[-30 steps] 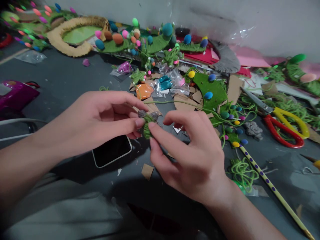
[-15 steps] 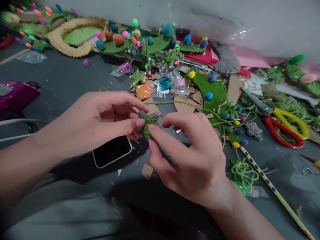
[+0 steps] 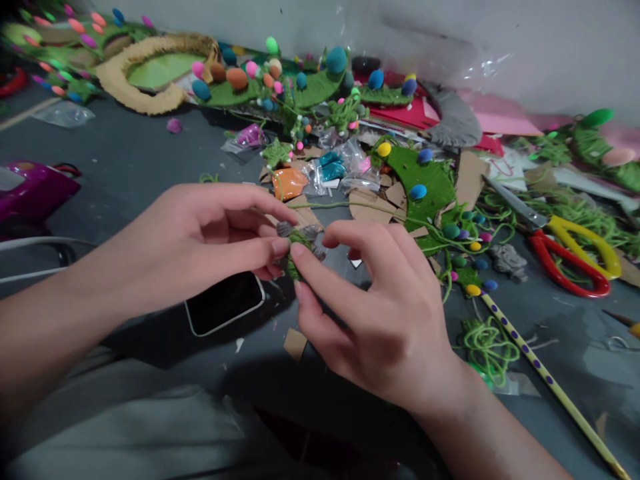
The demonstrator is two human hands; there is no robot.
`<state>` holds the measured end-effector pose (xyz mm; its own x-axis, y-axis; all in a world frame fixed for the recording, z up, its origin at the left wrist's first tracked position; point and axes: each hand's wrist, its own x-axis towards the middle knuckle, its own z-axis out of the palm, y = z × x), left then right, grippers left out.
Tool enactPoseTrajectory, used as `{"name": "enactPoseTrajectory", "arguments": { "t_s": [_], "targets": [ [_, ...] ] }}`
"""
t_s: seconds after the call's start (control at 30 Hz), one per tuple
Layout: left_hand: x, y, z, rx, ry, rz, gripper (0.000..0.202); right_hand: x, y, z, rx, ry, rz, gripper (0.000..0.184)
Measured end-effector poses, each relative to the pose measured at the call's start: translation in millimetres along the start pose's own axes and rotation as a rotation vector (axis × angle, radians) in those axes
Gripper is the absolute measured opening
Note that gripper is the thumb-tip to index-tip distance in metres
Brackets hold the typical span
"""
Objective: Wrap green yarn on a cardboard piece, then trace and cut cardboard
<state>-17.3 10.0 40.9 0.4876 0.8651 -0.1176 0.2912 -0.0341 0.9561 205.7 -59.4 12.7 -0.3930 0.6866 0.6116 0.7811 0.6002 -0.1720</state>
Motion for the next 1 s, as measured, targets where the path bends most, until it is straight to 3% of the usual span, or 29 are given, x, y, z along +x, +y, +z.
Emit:
{"name": "enactPoseTrajectory", "arguments": {
  "t_s": [0.2,0.47,0.6,0.77,0.83,0.9,1.0],
  "targets": [
    [1.1,-0.2,-0.7,0.018,-0.010,0.000,0.016,3.1,-0.2,-5.1,0.037,0.106,0.016,0.028],
    [-1.9,0.6,-1.2,0.022,-0.025,-0.019,0.017,5.9,-0.9,2.3,0.163,0.126,0.195,0.013],
    [-1.9,1.0,-1.6,0.021,-0.021,-0.015,0.015,6.4,-1.1,0.1,0.259,0.051,0.263,0.010],
    [-0.7,-0.1,-0.2,0.006,-0.050,-0.008,0.013,7.3,-2.5,-4.7,0.291,-0.015,0.427,0.030],
    [-1.1,-0.7,0.2,0.004,-0.063,-0.006,0.016,7.2,-2.0,-4.4,0.320,-0.001,0.445,0.023],
    [-1.9,-1.3,0.3,0.007,-0.073,0.001,0.018,7.0,-1.3,-3.3,0.388,-0.018,0.504,0.004],
    [-3.0,-2.6,0.0,0.020,-0.084,0.007,0.019,7.3,-0.8,-1.9,0.483,-0.065,0.612,0.016]
  ]
}}
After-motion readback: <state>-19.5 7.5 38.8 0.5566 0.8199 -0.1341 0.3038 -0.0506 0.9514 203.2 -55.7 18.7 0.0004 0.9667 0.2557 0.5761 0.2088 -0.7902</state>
